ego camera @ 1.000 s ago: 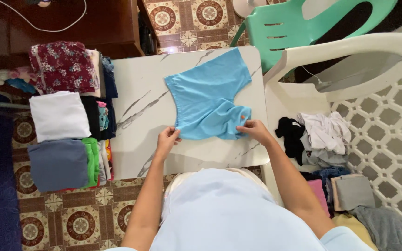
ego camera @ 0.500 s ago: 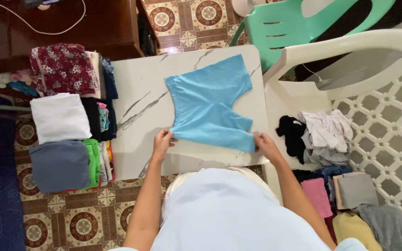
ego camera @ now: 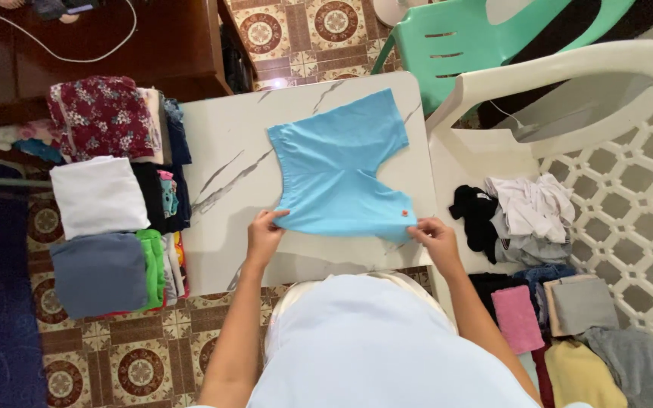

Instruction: Folding various laundry items including pants and shorts on a table and stacking them.

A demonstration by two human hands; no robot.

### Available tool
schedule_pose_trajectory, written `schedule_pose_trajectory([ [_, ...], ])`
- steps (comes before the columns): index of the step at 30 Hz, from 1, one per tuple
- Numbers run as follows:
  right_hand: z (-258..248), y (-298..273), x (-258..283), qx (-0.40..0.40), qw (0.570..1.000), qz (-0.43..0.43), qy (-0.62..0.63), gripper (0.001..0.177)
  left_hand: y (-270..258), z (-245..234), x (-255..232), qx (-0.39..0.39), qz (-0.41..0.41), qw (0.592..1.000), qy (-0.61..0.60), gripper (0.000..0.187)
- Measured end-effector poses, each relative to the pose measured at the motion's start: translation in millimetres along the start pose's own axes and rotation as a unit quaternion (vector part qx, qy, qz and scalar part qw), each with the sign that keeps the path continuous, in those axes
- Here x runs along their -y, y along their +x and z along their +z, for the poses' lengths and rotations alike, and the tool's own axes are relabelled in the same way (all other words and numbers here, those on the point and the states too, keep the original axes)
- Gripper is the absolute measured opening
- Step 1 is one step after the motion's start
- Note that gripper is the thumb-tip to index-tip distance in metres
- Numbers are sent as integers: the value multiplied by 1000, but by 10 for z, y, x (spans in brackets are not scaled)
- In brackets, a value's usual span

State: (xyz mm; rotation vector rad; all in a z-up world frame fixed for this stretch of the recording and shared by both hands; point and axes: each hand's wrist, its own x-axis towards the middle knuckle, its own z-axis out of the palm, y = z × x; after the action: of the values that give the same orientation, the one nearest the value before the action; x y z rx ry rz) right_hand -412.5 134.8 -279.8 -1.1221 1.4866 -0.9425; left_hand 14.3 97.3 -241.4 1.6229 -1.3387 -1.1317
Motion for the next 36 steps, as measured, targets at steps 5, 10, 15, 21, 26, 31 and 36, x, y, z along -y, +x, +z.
schedule_pose_trajectory([
  [5, -87, -55, 38, 40, 975, 89, 200, 19, -82, 8, -122, -48, 86, 958, 268, 31],
  [10, 116, -287, 827, 48, 992, 73, 92, 37, -82, -17, -52, -40, 122, 958, 258, 19],
  [15, 205, -383, 940, 69, 984, 32, -162, 43, -175, -118, -113, -14, 128, 958, 256, 16],
  [21, 88, -422, 1048, 72, 941, -32, -329, 22, -299, -351, -385, 38, 68, 957, 278, 10],
  [26, -133, -152, 666, 73, 973, -113, -188, 20, -175, -442, -120, -42, 171, 971, 159, 11],
  [31, -19, 480, 937, 35, 999, 0, -11, 26, 383, -274, 201, -2, -45, 994, -100, 7],
  [36, 198, 1463, 576, -15, 999, -10, 37, 29, 1024, 57, 401, -67, -84, 989, -105, 18],
])
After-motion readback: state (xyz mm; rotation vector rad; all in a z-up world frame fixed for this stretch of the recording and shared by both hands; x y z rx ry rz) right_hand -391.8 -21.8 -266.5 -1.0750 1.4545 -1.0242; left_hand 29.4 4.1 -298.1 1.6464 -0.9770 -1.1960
